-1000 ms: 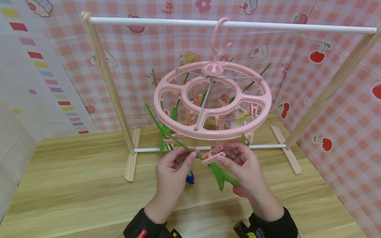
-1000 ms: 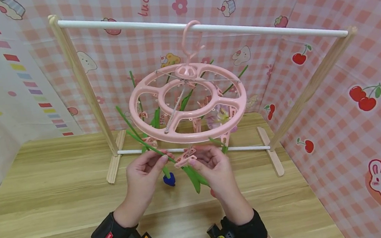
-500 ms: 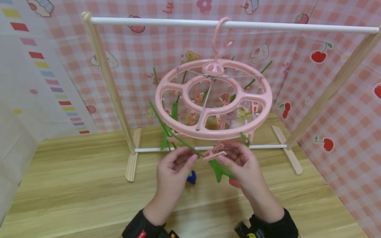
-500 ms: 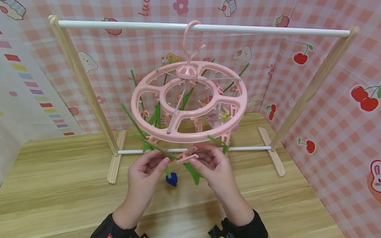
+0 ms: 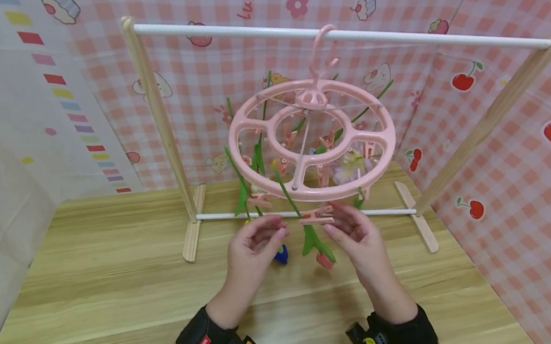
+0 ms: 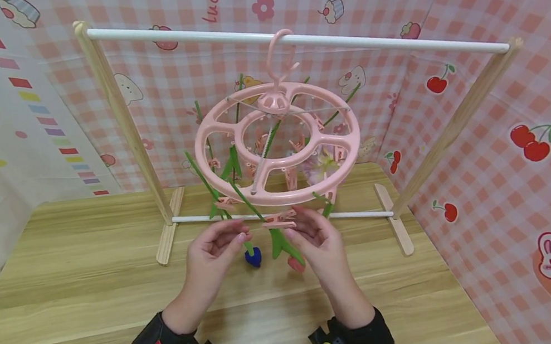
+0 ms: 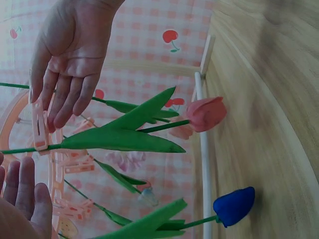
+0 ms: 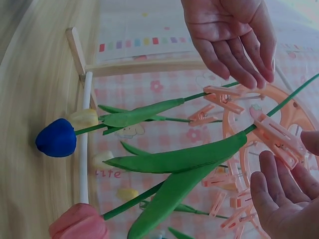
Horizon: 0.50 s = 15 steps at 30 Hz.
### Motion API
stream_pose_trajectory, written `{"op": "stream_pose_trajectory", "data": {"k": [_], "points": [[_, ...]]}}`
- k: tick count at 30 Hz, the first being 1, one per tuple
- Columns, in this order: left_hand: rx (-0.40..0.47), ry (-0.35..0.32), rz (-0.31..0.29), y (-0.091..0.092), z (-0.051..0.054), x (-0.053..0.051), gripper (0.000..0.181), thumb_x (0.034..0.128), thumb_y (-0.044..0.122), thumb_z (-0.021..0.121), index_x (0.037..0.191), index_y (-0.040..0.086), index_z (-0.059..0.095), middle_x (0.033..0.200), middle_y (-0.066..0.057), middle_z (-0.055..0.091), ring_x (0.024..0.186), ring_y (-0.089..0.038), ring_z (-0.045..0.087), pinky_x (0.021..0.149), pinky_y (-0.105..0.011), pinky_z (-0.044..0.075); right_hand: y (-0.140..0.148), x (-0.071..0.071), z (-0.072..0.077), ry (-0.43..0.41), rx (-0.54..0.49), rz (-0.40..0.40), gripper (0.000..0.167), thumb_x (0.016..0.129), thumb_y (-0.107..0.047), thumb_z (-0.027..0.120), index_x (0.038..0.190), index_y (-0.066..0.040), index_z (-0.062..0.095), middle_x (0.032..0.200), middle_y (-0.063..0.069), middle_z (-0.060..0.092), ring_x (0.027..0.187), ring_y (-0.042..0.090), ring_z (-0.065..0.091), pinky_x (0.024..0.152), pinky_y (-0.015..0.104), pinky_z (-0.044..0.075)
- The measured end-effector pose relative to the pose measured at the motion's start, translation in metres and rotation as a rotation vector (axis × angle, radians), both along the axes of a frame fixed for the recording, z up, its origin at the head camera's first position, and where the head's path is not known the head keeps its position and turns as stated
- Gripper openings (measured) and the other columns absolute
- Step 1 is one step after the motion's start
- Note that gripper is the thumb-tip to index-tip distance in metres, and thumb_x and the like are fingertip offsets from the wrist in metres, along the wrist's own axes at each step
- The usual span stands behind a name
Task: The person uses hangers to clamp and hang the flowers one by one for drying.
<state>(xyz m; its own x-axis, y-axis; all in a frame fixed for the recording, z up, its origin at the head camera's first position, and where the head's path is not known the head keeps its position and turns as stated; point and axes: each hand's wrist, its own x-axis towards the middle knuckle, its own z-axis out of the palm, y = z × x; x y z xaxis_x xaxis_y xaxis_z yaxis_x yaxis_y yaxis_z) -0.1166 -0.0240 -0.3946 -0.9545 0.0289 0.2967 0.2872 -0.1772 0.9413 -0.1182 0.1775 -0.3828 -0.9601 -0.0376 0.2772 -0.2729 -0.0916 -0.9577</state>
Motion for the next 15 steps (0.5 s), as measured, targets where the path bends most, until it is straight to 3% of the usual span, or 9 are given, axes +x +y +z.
{"op": "stream_pose_trajectory", "data": {"k": [15], "points": [[-0.036, -0.007, 0.01, -0.0051, -0.0036, 0.0023, 0.023, 0.0851, 0.005, 0.068, 0.107, -0.002, 0.063, 0.104, -0.017, 0.067, 0.09, -0.014, 0.067, 0.08, -0.026, 0.058, 0.009, 0.0002, 0.0, -0.025, -0.02, -0.036, 0.048, 0.089, 0.004, 0.059, 0.135, 0.001, 0.044, 0.115, -0.004, 0.064, 0.102, 0.01, 0.063, 0.089, 0.023, 0.054]]}}
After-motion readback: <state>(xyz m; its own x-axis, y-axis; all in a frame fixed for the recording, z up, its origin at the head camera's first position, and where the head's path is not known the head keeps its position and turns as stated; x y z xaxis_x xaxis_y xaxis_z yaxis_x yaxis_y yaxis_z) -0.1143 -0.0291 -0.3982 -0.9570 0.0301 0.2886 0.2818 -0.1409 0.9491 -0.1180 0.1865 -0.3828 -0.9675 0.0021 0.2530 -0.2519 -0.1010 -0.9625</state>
